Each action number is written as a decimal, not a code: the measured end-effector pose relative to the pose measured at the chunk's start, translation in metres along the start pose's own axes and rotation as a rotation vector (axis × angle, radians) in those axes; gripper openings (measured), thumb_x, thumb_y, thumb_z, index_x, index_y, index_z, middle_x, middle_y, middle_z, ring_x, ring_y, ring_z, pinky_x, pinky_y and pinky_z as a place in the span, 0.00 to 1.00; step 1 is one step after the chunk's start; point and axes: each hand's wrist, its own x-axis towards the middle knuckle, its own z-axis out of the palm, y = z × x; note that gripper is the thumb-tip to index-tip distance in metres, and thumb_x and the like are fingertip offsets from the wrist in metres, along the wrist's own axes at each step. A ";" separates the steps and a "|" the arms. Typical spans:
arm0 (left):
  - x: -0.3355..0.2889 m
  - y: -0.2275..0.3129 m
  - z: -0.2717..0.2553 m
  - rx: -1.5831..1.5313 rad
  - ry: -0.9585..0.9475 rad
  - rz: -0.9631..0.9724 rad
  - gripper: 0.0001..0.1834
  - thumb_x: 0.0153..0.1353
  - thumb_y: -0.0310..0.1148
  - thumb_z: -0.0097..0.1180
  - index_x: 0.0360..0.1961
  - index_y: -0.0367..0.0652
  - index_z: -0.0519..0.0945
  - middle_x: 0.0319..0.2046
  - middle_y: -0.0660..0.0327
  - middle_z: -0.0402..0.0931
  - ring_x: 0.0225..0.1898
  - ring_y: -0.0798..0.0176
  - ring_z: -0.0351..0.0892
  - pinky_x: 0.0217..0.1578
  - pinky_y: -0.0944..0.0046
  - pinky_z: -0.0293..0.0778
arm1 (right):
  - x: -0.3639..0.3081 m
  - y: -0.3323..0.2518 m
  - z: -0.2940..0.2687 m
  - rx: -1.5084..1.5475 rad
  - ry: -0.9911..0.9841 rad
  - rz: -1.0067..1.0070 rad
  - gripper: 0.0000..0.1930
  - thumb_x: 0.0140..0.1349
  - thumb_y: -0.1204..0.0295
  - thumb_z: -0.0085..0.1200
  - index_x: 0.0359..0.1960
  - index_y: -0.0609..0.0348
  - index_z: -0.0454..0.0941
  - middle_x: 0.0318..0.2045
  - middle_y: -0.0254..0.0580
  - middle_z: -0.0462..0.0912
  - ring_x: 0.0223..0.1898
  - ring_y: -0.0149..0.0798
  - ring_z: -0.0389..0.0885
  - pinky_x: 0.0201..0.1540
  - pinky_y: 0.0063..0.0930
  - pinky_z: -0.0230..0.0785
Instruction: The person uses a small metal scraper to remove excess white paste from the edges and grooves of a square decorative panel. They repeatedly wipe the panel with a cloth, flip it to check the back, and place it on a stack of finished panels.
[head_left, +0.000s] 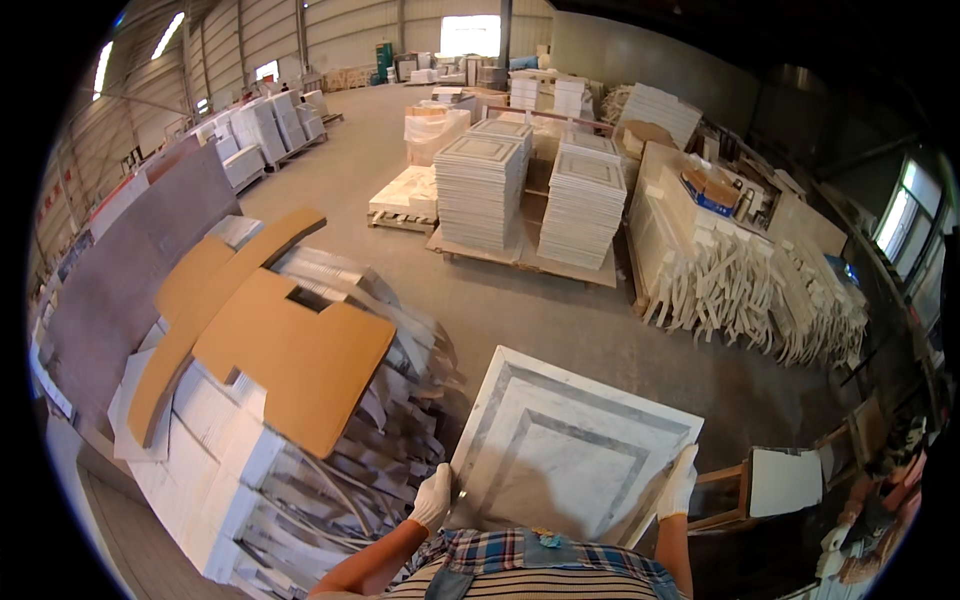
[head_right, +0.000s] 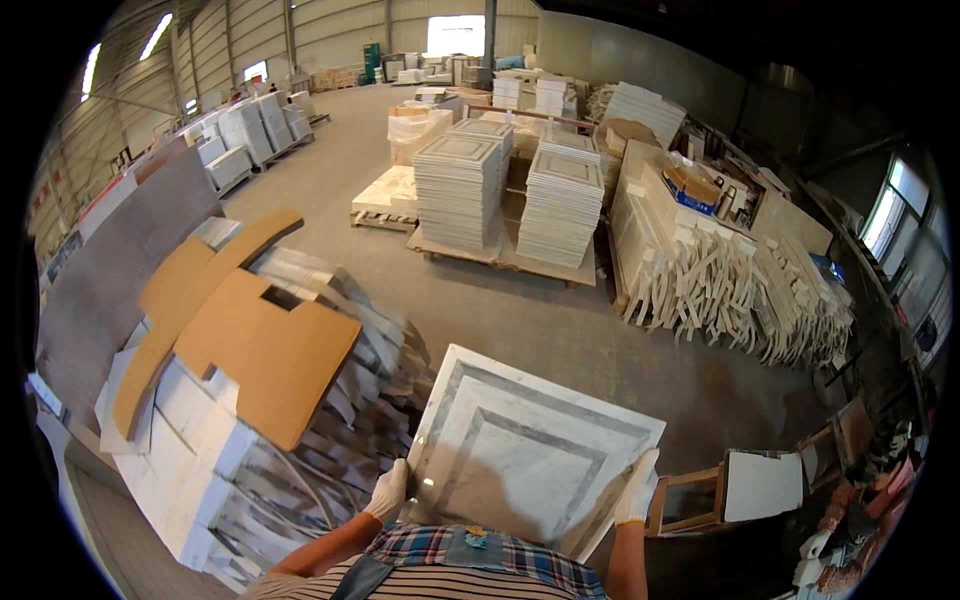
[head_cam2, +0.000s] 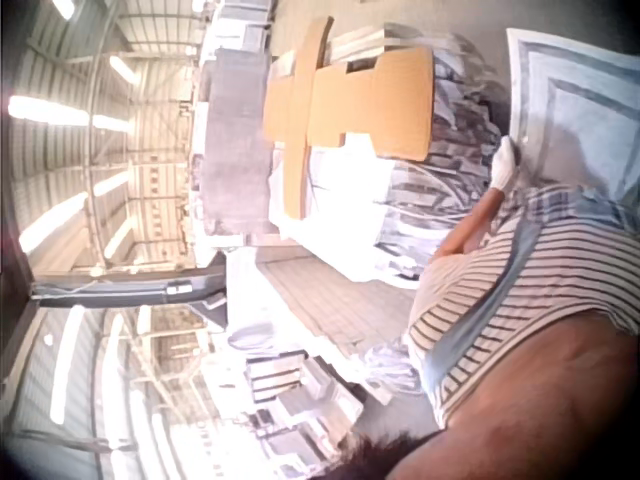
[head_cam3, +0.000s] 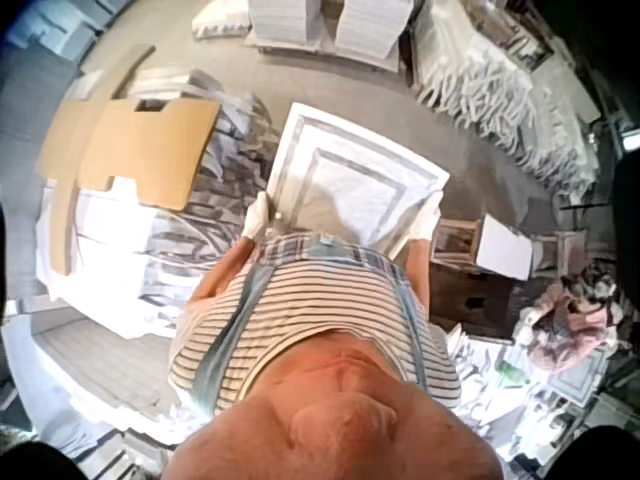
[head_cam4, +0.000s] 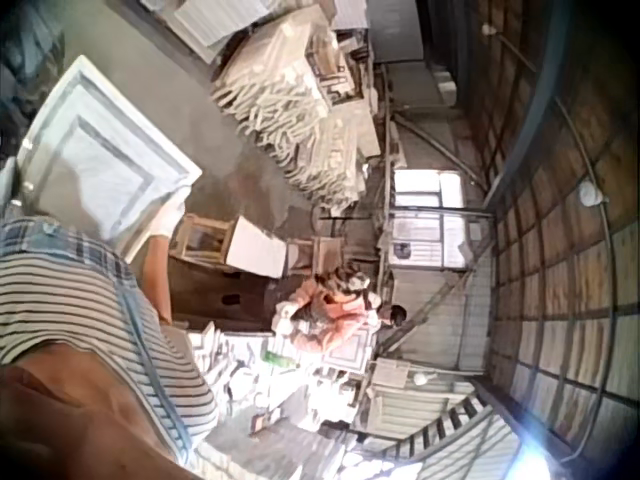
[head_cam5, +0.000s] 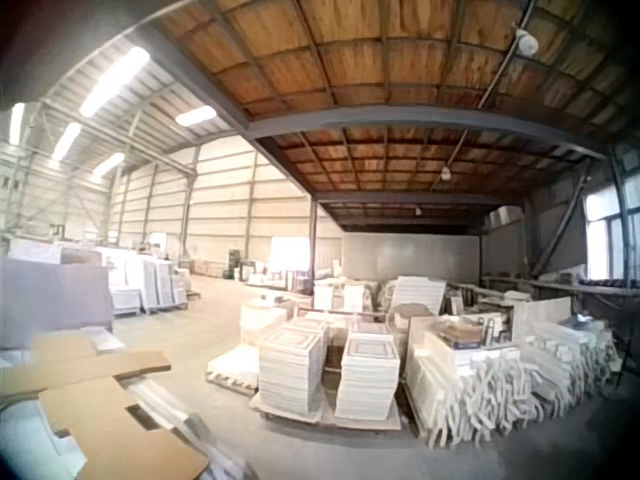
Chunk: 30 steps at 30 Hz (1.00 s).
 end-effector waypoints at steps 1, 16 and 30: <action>0.019 0.014 0.007 0.005 0.000 -0.002 0.34 0.68 0.61 0.36 0.28 0.39 0.77 0.23 0.59 0.75 0.27 0.65 0.73 0.30 0.61 0.68 | 0.017 -0.003 0.009 -0.028 0.004 -0.010 0.42 0.72 0.38 0.38 0.64 0.71 0.68 0.59 0.42 0.76 0.57 0.36 0.73 0.60 0.29 0.64; 0.286 0.203 0.113 0.131 0.005 0.171 0.31 0.63 0.58 0.51 0.36 0.34 0.79 0.25 0.57 0.78 0.28 0.64 0.78 0.31 0.62 0.73 | 0.347 -0.045 0.205 -0.026 -0.186 -0.016 0.21 0.72 0.53 0.50 0.47 0.62 0.78 0.40 0.31 0.77 0.45 0.28 0.72 0.50 0.25 0.65; 0.528 0.305 0.126 0.102 0.250 0.020 0.33 0.62 0.59 0.52 0.36 0.31 0.80 0.29 0.47 0.81 0.36 0.55 0.81 0.40 0.55 0.73 | 0.586 -0.023 0.453 -0.542 -0.368 -0.039 0.28 0.73 0.51 0.45 0.51 0.69 0.76 0.46 0.47 0.80 0.46 0.40 0.74 0.52 0.33 0.65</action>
